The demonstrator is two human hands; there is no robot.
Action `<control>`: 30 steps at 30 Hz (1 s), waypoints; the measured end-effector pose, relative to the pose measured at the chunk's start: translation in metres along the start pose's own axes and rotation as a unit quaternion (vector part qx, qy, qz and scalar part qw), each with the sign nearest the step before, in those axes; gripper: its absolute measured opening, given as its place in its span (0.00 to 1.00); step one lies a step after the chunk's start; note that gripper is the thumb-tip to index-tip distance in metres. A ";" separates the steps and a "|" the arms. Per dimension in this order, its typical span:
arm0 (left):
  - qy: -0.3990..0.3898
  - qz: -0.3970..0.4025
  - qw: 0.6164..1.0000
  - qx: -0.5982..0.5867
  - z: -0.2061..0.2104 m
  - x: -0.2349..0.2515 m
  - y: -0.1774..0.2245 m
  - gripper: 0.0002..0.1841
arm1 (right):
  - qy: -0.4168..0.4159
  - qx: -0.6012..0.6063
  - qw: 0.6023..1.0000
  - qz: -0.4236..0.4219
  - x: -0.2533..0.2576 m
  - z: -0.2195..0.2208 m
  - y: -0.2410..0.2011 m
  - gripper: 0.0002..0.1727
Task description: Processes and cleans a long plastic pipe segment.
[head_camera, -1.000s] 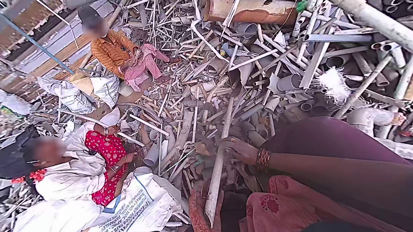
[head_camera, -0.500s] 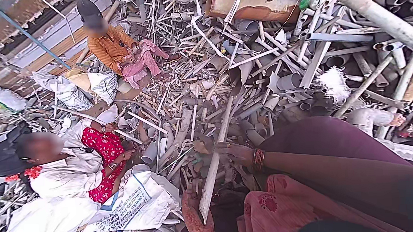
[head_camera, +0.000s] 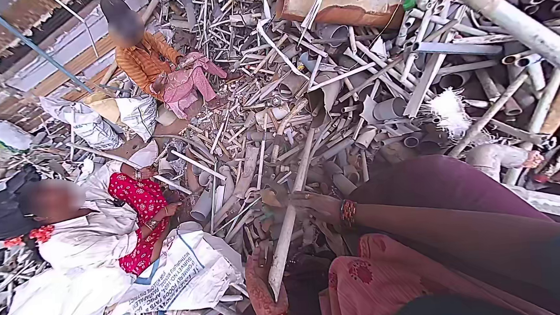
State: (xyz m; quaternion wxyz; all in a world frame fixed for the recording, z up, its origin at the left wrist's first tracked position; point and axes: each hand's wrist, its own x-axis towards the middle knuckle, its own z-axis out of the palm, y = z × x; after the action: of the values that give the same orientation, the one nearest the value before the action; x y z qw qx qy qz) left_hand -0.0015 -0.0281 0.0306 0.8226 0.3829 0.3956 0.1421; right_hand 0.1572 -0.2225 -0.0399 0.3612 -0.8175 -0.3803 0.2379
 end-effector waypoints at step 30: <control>-0.019 0.020 1.000 0.004 0.000 -0.003 0.000 0.19 | -0.039 -0.029 0.999 0.017 -0.001 -0.001 -0.002 0.29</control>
State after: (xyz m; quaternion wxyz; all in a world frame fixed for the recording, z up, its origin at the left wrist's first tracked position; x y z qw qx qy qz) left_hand -0.0033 -0.0302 0.0326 0.8253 0.3969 0.3728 0.1496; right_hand 0.1563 -0.2229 -0.0373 0.3181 -0.8240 -0.3870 0.2648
